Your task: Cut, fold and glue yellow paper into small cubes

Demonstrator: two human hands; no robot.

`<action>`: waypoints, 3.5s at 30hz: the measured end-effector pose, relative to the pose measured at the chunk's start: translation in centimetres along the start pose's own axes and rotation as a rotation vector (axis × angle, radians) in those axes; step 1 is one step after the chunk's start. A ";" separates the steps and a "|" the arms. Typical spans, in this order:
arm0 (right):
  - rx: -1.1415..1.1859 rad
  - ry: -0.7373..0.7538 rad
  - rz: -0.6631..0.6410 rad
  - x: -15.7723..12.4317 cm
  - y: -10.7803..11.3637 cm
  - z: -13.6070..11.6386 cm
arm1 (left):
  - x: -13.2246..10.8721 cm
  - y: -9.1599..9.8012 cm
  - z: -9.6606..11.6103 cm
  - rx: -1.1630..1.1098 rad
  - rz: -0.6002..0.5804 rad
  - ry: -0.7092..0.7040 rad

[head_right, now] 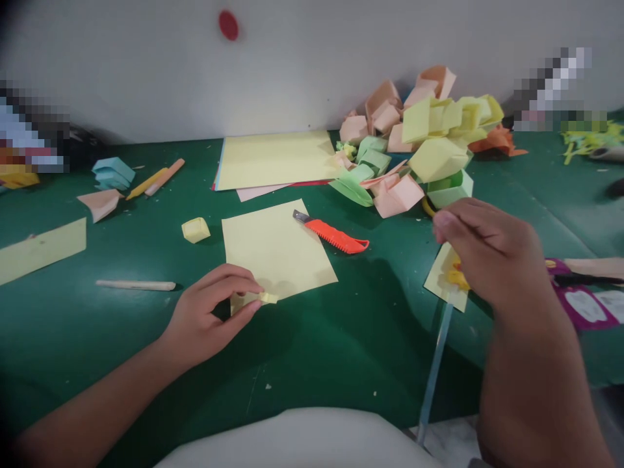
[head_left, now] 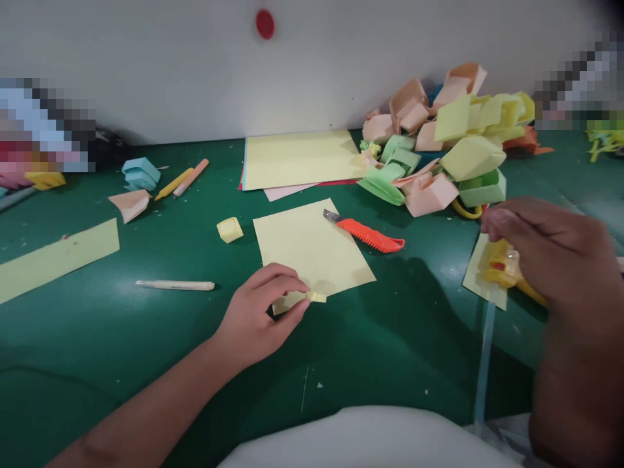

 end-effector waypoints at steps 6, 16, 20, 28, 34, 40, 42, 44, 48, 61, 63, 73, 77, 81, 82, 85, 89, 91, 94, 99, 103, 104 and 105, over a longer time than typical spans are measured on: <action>-0.199 0.109 -0.187 -0.6 1.2 2.1 | 0.0 0.0 0.0 0.034 -0.002 -0.016; -0.432 0.252 -0.366 -1.4 1.6 4.0 | -0.1 -0.1 0.0 0.044 -0.014 -0.016; -0.491 0.370 -0.260 -0.4 2.9 2.8 | -0.1 -0.1 0.0 0.049 -0.017 -0.021; -0.178 0.434 -0.134 -0.8 0.8 -5.8 | -0.1 -0.1 0.3 0.028 0.006 -0.046; 0.367 0.355 -0.635 -2.7 -6.6 -12.3 | -0.5 0.3 1.0 -0.007 0.037 -0.105; 0.790 0.043 -0.810 -3.5 -9.4 -13.6 | -0.9 0.8 1.8 0.036 0.100 -0.244; 0.831 -0.030 -0.858 -3.7 -9.7 -13.5 | -1.0 0.9 1.8 0.071 0.111 -0.283; 0.876 -0.088 -0.897 -4.0 -10.0 -13.3 | -1.1 0.9 1.7 0.096 0.110 -0.301; 0.964 -0.174 -0.927 -4.4 -10.7 -13.2 | -1.1 0.6 1.9 0.112 0.089 -0.315; 0.878 -0.073 -0.678 -3.5 -9.5 -11.3 | 1.9 6.3 -8.1 0.608 0.221 0.277; 0.840 -0.022 -0.613 -3.3 -9.2 -11.3 | 1.9 6.4 -9.1 0.623 0.128 0.358; 0.463 0.351 -0.238 -3.2 -7.8 -11.5 | 2.3 5.8 -7.9 0.507 0.065 0.308; 0.330 0.456 -0.123 -3.4 -8.0 -11.2 | 2.0 3.8 -4.5 0.450 0.016 0.232; 0.266 0.544 -0.046 -3.4 -8.1 -11.3 | 1.0 0.7 -1.1 0.303 -0.084 0.119; 0.257 0.565 -0.039 -3.4 -8.2 -11.3 | 0.7 0.0 -0.5 0.255 -0.117 0.086; 0.236 0.617 -0.051 -3.6 -8.8 -11.3 | 0.3 -1.4 0.2 0.129 -0.212 0.011; 0.192 0.699 -0.111 -4.1 -9.9 -11.1 | 0.5 -1.7 0.1 0.028 -0.242 0.017; 0.169 0.747 -0.135 -4.4 -10.3 -11.2 | 0.7 -1.5 0.1 -0.012 -0.235 0.038; 0.158 0.788 -0.133 -4.5 -10.6 -11.5 | 0.8 -1.2 0.2 -0.068 -0.217 0.056; 0.182 0.803 -0.100 -4.5 -10.6 -11.9 | 0.7 -1.1 0.1 -0.149 -0.189 0.065; 0.191 0.769 -0.090 -4.5 -10.6 -11.9 | 0.6 -1.1 -0.1 -0.194 -0.183 0.098; 0.192 0.758 -0.087 -4.5 -10.6 -11.9 | 0.6 -1.0 -0.2 -0.202 -0.181 0.104; 0.194 0.749 -0.086 -4.5 -10.6 -11.9 | 0.6 -1.0 -0.2 -0.208 -0.175 0.108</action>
Point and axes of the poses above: each hand's wrist, its own x-axis towards the middle knuckle, its own y-axis out of the back of the hand, z = x × y, the point moved 2 cm from there along x, towards the middle knuckle, and after that the axes turned 1 degree about -z, right-handed, at the moved point
